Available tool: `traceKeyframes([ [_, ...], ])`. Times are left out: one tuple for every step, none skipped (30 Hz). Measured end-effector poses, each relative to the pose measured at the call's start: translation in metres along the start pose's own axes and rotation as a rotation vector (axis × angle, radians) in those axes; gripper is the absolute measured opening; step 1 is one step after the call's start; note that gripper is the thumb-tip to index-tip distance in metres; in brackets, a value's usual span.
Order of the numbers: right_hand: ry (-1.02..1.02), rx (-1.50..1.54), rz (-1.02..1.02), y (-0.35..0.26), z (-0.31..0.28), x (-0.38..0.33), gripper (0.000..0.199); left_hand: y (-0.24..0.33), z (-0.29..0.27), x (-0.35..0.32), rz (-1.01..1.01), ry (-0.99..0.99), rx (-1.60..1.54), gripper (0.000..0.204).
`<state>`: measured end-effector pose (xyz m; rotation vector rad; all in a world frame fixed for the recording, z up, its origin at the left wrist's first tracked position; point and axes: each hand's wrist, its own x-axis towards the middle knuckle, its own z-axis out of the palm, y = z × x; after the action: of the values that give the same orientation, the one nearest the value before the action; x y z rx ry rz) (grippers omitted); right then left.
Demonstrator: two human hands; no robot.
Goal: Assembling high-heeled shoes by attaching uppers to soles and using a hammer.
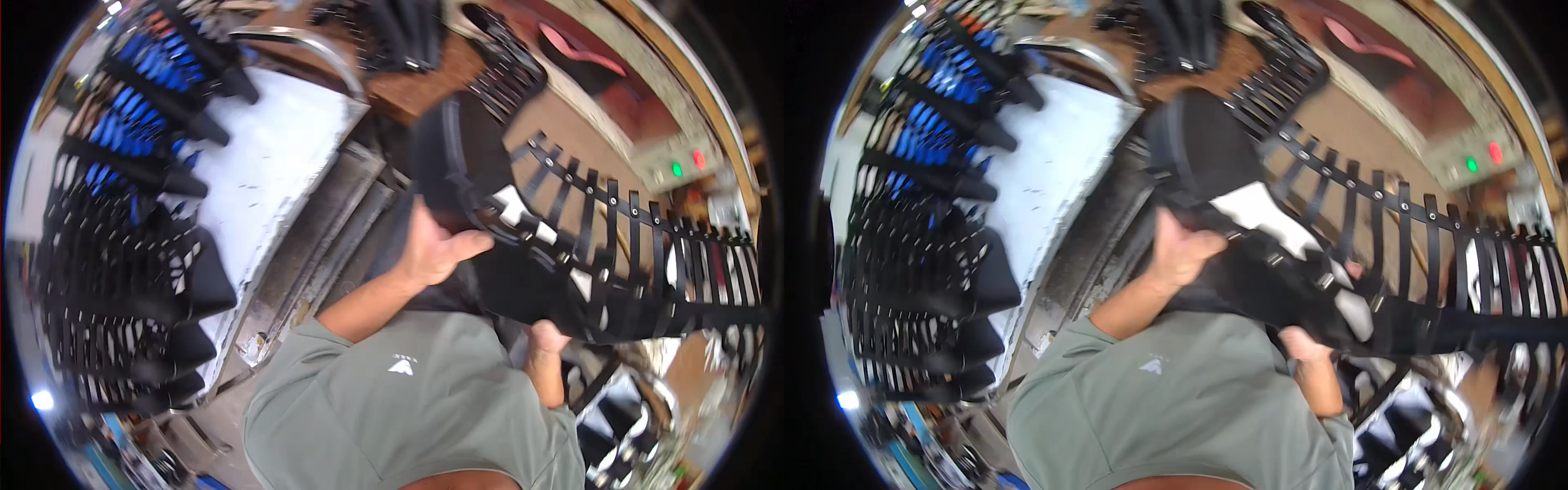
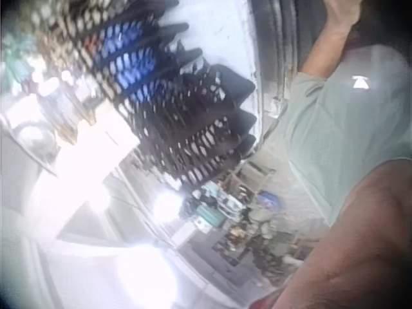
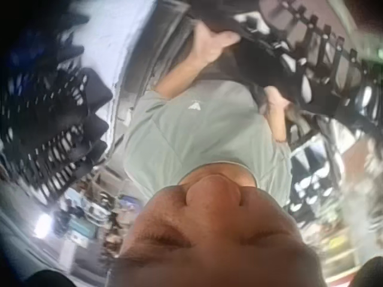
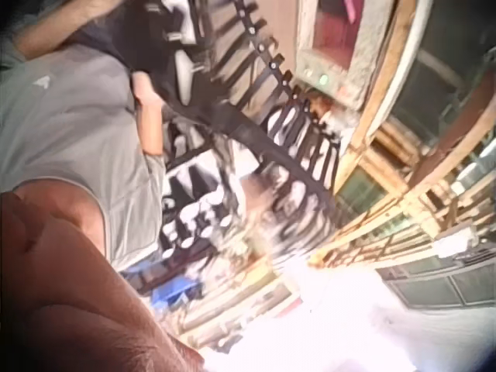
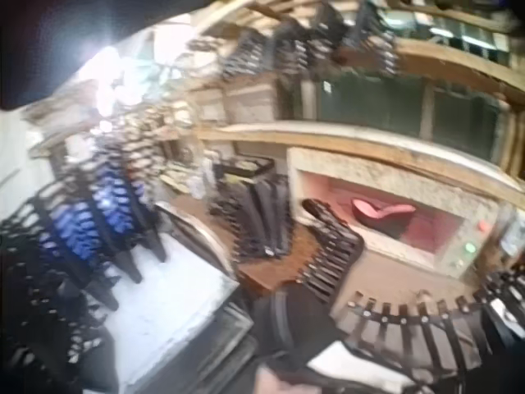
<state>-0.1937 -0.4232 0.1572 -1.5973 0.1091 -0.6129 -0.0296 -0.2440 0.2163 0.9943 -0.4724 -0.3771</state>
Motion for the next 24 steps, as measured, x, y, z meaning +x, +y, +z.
traceKeyframes([
  [0.053,0.074,0.045,-0.008,0.008,0.016,0.103,0.003,0.002,0.003,0.029,0.035,0.000,0.079],
  [0.086,0.164,0.097,-0.024,0.019,0.036,0.106,0.003,0.006,0.002,0.067,0.084,0.015,0.089],
  [0.081,0.186,-0.008,-0.038,0.033,0.057,0.099,-0.004,0.010,-0.004,0.144,0.201,0.193,0.099],
  [0.029,0.225,-0.035,-0.048,0.044,0.073,0.099,-0.009,0.011,-0.016,0.213,0.325,0.367,0.111],
  [-0.130,0.150,-0.040,-0.057,0.057,0.084,0.094,0.001,0.009,-0.030,0.295,0.364,0.516,0.119],
  [-0.268,0.056,-0.057,-0.063,0.066,0.092,0.089,0.011,0.012,-0.040,0.369,0.387,0.652,0.128],
  [-0.147,-0.010,-0.113,-0.060,0.088,0.088,0.081,0.023,0.011,-0.050,0.405,0.359,0.747,0.139],
  [-0.236,0.048,-0.124,-0.093,0.125,0.094,0.083,0.043,0.013,-0.058,0.413,0.328,0.781,0.135],
  [-0.620,-0.475,-0.478,-0.038,0.116,0.100,0.088,0.062,0.013,-0.067,0.429,0.317,0.880,0.136],
  [-0.445,-0.301,-0.251,-0.064,0.160,0.088,0.093,0.080,0.008,-0.077,0.436,0.334,0.997,0.138],
  [-0.651,-0.190,-0.225,-0.080,0.182,0.089,0.098,0.086,-0.004,-0.074,0.434,0.477,0.821,0.122],
  [-0.807,-0.197,-0.164,-0.069,0.196,0.089,0.100,0.084,-0.020,-0.074,0.394,0.712,0.676,0.095],
  [-0.842,-0.225,-0.699,-0.039,0.210,0.100,0.096,0.097,-0.038,-0.068,0.431,0.795,0.669,0.076],
  [-0.908,-0.240,-0.590,-0.059,0.230,0.097,0.089,0.107,-0.057,-0.069,0.453,0.901,0.589,0.081],
  [-0.930,-0.149,-0.557,-0.062,0.248,0.099,0.085,0.114,-0.079,-0.073,0.481,0.971,0.681,0.076],
  [-0.952,-0.060,-0.518,-0.057,0.264,0.101,0.081,0.126,-0.088,-0.073,0.445,1.026,0.740,0.075],
  [-0.991,0.028,-0.396,-0.052,0.276,0.099,0.077,0.126,-0.112,-0.075,0.461,1.052,0.828,0.075],
  [-1.025,0.114,-0.274,-0.046,0.285,0.098,0.073,0.119,-0.142,-0.073,0.497,1.071,0.883,0.075],
  [-0.981,0.141,-0.201,-0.038,0.286,0.093,0.066,0.112,-0.164,-0.069,0.503,1.078,0.886,0.078],
  [-1.028,0.152,-0.103,-0.032,0.283,0.090,0.063,0.107,-0.183,-0.069,0.508,1.087,0.894,0.081],
  [-1.061,0.132,-0.066,-0.024,0.279,0.086,0.059,0.098,-0.203,-0.071,0.533,1.102,0.916,0.083],
  [-1.077,0.104,-0.023,-0.017,0.273,0.087,0.056,0.091,-0.216,-0.071,0.553,1.100,0.930,0.085],
  [-1.096,0.056,-0.055,-0.014,0.266,0.088,0.051,0.093,-0.212,-0.071,0.555,1.090,0.874,0.088],
  [-1.096,0.082,-0.028,-0.004,0.259,0.085,0.048,0.096,-0.203,-0.074,0.548,1.077,0.815,0.091],
])
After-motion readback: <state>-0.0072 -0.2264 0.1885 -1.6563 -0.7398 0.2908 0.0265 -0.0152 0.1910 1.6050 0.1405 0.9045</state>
